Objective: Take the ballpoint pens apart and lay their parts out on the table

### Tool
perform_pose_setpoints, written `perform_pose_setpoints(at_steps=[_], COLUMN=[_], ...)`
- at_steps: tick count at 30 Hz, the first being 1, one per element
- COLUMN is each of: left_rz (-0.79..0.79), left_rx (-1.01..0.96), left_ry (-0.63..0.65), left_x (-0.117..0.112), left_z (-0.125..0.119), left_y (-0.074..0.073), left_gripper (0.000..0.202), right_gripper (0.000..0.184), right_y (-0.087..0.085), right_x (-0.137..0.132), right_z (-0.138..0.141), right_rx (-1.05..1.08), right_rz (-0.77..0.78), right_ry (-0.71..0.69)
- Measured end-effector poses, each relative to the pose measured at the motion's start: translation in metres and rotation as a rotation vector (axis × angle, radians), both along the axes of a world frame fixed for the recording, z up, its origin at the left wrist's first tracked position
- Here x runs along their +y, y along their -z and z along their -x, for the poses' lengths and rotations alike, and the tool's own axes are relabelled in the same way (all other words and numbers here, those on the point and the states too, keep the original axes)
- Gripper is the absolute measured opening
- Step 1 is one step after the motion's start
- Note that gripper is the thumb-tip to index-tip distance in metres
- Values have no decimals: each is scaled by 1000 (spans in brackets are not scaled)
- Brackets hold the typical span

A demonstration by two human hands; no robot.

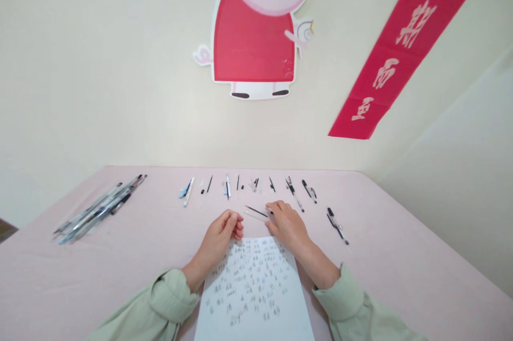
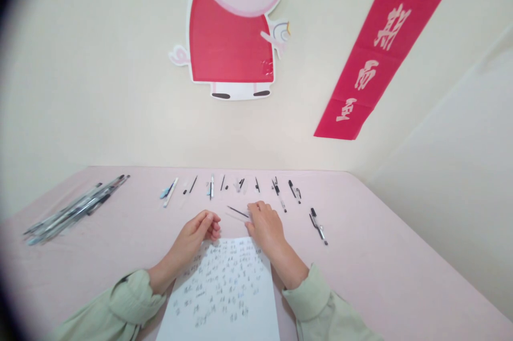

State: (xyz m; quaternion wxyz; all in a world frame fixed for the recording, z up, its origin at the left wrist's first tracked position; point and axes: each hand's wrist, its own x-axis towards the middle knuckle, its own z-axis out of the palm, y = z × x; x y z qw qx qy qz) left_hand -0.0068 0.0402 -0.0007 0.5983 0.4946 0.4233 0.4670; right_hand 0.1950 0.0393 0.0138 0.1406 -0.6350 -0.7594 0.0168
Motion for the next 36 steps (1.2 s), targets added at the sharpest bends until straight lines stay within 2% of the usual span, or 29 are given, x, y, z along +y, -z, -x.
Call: perform_pose_setpoints(at_steps=[2, 6, 10, 15, 21, 30, 36], left_rz=[-3, -8, -16, -17, -19, -29, -25], left_rx=[3, 20, 38, 44, 56, 77, 88], left_ry=[0, 13, 28, 26, 35, 35, 42], left_x=[0, 0, 0, 1, 0, -1, 0], left_z=[0, 0, 0, 0, 0, 0, 0], left_y=[0, 1, 2, 2, 2, -1, -1], left_gripper=[37, 38, 38, 37, 37, 37, 37], right_gripper=[29, 15, 9, 13, 19, 13, 23], right_y=[2, 3, 5, 10, 6, 10, 6], right_x=[2, 3, 3, 4, 2, 5, 2], right_z=[1, 4, 3, 0, 2, 6, 12], right_rx=[28, 37, 17, 9, 31, 7, 27], right_rz=[4, 16, 15, -1, 20, 32, -13], right_ry=[-14, 38, 90, 102, 89, 108, 65])
